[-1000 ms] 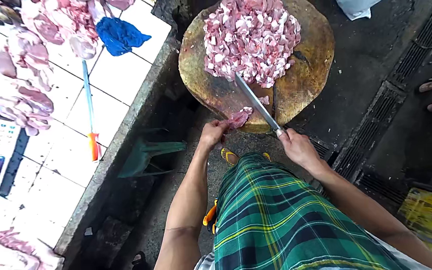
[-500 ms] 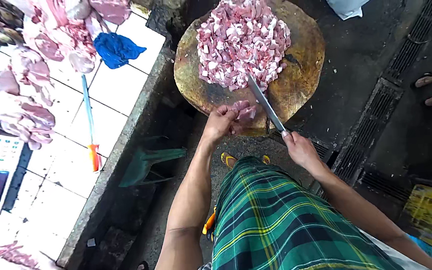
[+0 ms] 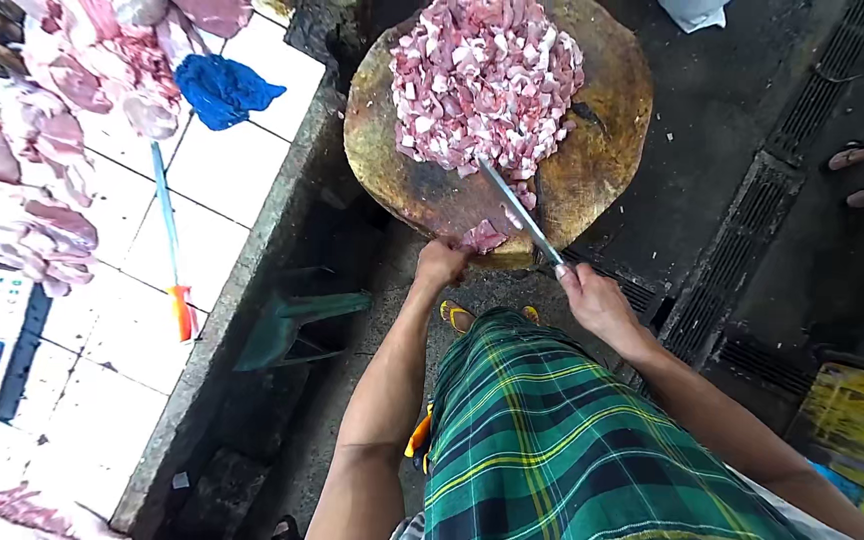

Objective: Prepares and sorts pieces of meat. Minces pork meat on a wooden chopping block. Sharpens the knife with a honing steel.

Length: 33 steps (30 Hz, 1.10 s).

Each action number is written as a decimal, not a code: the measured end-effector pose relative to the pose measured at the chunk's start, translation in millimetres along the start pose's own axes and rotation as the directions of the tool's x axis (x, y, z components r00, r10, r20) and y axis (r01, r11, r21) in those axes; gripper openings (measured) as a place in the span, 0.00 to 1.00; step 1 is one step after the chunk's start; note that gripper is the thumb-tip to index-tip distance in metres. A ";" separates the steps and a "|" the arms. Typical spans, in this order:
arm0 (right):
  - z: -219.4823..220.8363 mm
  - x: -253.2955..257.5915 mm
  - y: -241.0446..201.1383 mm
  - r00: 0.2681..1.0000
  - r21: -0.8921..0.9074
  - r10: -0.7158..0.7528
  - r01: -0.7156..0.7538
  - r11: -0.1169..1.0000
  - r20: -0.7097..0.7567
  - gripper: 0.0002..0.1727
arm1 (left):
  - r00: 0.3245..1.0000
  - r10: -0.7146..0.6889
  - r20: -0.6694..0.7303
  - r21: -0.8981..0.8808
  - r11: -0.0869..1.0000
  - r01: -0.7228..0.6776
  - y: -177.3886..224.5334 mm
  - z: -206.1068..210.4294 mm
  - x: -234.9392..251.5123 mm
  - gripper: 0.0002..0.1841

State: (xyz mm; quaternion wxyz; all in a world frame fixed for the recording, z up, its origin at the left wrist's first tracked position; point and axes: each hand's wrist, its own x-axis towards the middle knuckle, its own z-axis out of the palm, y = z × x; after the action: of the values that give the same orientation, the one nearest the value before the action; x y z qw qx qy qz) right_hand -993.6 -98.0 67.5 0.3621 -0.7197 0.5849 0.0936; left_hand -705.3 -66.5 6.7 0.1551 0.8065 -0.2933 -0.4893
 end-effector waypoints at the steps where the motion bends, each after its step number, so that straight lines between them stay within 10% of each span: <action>1: -6.5 -6.0 -3.0 0.999 0.029 -0.003 0.005 1.000 -0.043 0.37 | 1.000 0.006 0.018 -0.012 1.000 -0.006 -3.6 0.4 -0.3 0.26; 7: 10.0 -16.6 -11.5 0.910 0.162 -0.301 0.355 0.921 -0.284 0.28 | 0.996 -0.070 0.056 -0.026 0.997 0.072 -1.1 6.0 -1.2 0.26; 14: 11.6 2.7 10.0 0.999 0.011 0.014 -0.014 1.000 0.045 0.40 | 0.961 0.266 0.077 -0.309 0.922 -0.231 46.1 -5.9 -15.6 0.12; 19: -7.8 -11.9 6.3 0.998 0.100 0.011 -0.005 0.995 -0.064 0.36 | 0.975 0.214 0.057 0.060 0.974 -0.217 36.4 3.4 8.5 0.24; 25: 5.3 -22.4 -11.5 0.873 0.127 -0.339 0.403 0.906 -0.351 0.28 | 0.990 0.106 -0.090 0.173 0.981 -0.089 23.6 11.4 6.7 0.29; 29: 20.2 3.5 2.1 0.993 0.008 -0.118 0.118 0.993 -0.022 0.35 | 0.968 0.191 -0.162 0.283 0.949 -0.140 17.7 16.1 3.5 0.19; 33: -12.7 -6.0 -7.0 0.999 0.020 0.009 -0.008 1.000 -0.040 0.38 | 0.956 0.222 -0.192 0.304 0.940 -0.157 4.1 15.7 -0.9 0.23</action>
State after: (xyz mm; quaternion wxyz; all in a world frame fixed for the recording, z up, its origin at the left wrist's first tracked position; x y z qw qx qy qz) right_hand -992.7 -101.0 82.9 0.3571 -0.7152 0.5961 0.0749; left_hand -720.7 -68.6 2.1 0.1156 0.8382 -0.4181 -0.3306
